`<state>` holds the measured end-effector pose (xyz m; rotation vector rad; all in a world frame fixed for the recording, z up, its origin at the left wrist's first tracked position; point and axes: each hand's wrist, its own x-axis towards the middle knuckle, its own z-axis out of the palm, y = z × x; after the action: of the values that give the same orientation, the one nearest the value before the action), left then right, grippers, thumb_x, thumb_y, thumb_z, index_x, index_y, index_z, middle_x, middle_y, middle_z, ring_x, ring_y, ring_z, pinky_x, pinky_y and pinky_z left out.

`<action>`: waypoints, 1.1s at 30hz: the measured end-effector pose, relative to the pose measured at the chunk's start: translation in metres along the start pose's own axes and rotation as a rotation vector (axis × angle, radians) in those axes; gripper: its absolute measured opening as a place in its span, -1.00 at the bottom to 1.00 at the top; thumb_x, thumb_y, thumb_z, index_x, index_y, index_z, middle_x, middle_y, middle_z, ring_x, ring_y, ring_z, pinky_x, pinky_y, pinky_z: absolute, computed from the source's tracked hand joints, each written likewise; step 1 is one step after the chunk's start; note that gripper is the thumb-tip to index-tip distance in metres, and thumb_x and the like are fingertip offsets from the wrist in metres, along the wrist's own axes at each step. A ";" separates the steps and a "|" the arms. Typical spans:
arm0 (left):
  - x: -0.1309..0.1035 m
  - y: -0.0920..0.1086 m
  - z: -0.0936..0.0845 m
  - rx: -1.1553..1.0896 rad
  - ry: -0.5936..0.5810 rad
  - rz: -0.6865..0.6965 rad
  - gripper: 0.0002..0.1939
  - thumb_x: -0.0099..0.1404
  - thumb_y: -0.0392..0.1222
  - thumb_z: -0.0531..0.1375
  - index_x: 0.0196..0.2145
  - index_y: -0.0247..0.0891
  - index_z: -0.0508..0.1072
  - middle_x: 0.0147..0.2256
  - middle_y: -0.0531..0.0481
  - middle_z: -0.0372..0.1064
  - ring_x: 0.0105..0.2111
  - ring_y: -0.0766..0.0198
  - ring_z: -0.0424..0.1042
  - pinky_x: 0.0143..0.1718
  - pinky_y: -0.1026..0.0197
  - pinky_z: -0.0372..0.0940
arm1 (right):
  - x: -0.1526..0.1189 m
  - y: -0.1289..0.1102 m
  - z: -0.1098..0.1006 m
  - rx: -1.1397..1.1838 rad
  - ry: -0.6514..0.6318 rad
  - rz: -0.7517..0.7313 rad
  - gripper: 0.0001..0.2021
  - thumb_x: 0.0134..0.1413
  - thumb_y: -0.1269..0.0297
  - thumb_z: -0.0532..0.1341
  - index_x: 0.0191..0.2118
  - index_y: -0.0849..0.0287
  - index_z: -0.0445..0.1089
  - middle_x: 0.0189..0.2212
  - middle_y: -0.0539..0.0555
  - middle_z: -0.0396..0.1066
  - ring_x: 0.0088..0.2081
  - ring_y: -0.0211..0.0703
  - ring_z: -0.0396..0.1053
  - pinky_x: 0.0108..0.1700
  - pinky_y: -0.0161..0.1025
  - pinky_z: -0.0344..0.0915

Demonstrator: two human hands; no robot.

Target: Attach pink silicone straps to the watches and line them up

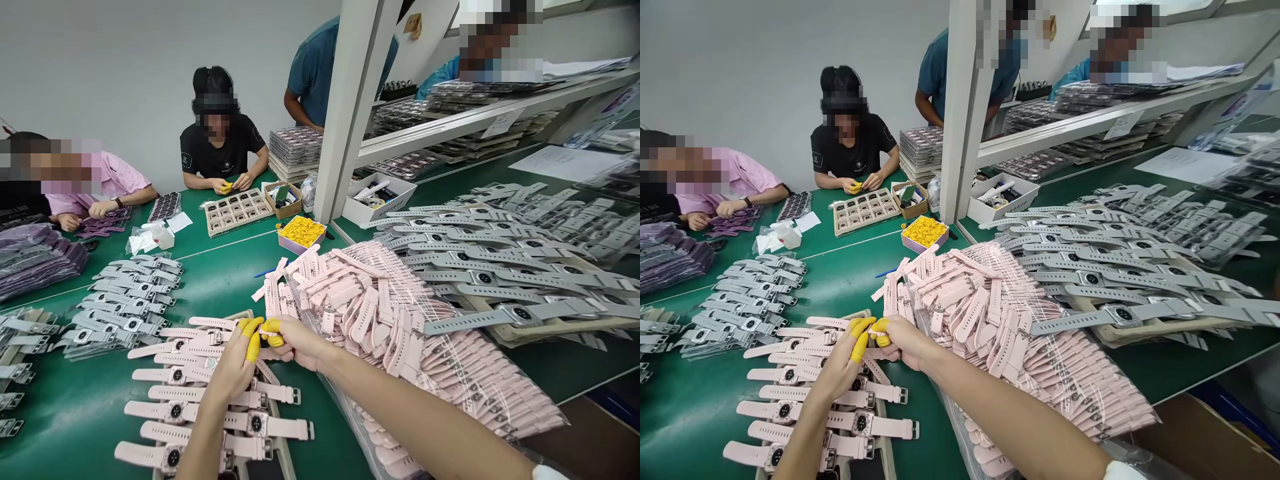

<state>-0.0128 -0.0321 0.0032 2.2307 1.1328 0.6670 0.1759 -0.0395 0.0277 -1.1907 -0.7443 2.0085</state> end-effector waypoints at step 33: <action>0.026 0.063 -0.046 0.290 -0.060 0.201 -0.51 0.46 -0.33 -0.02 0.29 -0.28 0.34 0.08 -0.28 0.35 0.06 -0.02 0.36 0.12 -0.14 0.36 | -0.027 -0.018 0.003 0.160 -0.141 -0.216 -0.60 -0.04 -0.01 0.38 -0.41 0.08 0.16 -0.74 -0.20 0.09 -0.71 -0.41 -0.18 -0.66 -0.40 -0.26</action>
<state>0.0064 -0.0309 0.0832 2.6184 1.0395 0.5374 0.1876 -0.0502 0.0562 -0.8463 -0.7319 1.9443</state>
